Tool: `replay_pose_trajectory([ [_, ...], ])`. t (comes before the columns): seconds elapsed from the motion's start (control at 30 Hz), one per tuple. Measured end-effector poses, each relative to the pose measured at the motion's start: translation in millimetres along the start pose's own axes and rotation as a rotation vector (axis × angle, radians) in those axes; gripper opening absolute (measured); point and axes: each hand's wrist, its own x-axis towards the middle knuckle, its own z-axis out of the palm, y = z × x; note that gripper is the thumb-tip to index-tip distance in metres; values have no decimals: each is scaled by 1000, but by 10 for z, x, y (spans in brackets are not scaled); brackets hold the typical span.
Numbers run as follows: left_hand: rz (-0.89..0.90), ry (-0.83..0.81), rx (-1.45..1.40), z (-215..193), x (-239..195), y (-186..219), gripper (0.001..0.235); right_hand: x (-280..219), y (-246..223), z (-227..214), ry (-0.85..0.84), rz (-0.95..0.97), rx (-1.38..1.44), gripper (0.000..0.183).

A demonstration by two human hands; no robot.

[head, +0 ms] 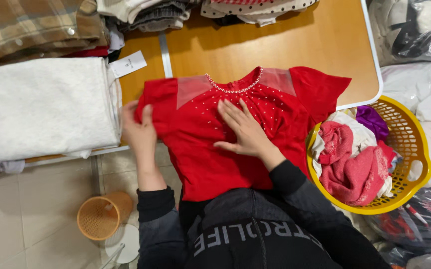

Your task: The person folds a red long-sleeved top on a low table. They smooth the fabric, fold the sleeves inward, and fold the body of the garment in half. The folded top is placed on a stack of other folded clothes.

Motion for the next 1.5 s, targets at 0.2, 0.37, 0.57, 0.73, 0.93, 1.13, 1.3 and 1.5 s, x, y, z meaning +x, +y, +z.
replay_pose_trajectory([
  [0.2,313,214,267,-30,-313,76,28,-459,374,-380,485,270,8,28],
  [0.37,522,-244,83,490,-1002,353,19,-757,1061,-707,751,820,-179,26],
  [0.57,809,-626,242,894,-1313,344,39,-987,1520,-771,540,1115,-256,41],
  [0.73,782,-671,281,955,-1280,188,37,-1062,1711,-621,709,816,103,33],
  [0.93,790,-654,287,984,-1321,127,37,-1137,1699,-782,947,762,1595,34],
  [1.13,784,-651,290,984,-1329,110,36,-1122,1515,-947,960,728,2481,59],
  [1.3,788,-645,281,994,-1328,111,34,-1086,1623,-1221,585,352,2196,25],
  [1.5,780,-646,264,986,-1331,97,33,-1044,1457,-1665,1054,277,1360,37],
])
